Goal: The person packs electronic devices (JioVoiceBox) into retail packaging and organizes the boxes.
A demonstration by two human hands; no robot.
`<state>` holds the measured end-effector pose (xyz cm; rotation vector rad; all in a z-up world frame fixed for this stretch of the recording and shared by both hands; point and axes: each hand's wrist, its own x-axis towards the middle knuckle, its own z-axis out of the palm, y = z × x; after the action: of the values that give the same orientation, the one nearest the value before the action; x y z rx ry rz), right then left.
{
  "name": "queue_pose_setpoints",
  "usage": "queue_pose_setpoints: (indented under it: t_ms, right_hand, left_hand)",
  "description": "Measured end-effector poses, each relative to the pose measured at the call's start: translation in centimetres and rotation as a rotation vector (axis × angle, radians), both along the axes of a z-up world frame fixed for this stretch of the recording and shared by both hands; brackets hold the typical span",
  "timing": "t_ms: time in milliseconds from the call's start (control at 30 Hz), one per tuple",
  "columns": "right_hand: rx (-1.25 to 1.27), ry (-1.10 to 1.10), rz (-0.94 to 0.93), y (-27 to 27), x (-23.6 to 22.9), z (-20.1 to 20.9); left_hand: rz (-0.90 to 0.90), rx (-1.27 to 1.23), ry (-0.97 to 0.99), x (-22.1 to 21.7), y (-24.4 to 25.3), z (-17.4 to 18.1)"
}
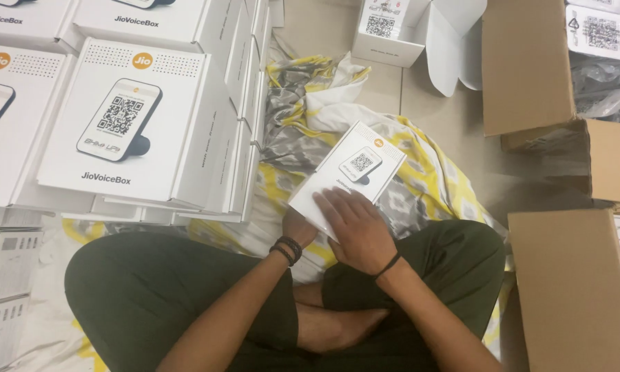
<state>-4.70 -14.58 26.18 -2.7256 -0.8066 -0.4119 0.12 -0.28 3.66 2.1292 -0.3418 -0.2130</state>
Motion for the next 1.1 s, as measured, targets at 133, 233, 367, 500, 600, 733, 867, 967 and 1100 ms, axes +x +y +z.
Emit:
queue_pose_setpoints:
  t_ms: [133,233,367,500,600,733,867,967,1100]
  right_hand:
    - [0.237,0.241,-0.323,-2.6,-1.4,-1.8]
    - [0.391,0.369,-0.427,-5.0,-0.1,-0.5]
    - [0.52,0.522,-0.419,-8.0,1.8,0.1]
    - [0.694,0.702,-0.447,-9.4,4.1,-0.5]
    - [0.879,0.895,-0.518,-10.5,5.5,-2.0]
    - [0.936,1.016,-0.524,-11.3,6.6,-2.3]
    - [1.226,1.049,-0.408,-13.2,6.9,-1.8]
    - [1.162,0.982,-0.482,-13.4,8.0,1.5]
    - [1.206,0.958,-0.447,-14.8,9.4,3.7]
  left_hand:
    - [0.135,0.222,0.169,0.3,-0.7,8.9]
    - [0.208,0.155,0.213,1.0,-1.1,12.9]
    - [0.342,-0.213,-0.177,1.6,-1.7,12.6]
    - [0.115,-0.303,-0.248,3.0,-1.5,9.8]
    - [0.057,-0.662,0.306,2.9,-1.7,9.7]
    - [0.092,-0.44,0.212,2.9,-1.5,10.0]
    - [0.116,-0.427,0.191,3.1,-1.5,6.7]
    - [0.135,-0.391,0.135,2.8,-1.6,7.9]
    - [0.193,-0.135,-0.245,2.0,-1.6,12.0]
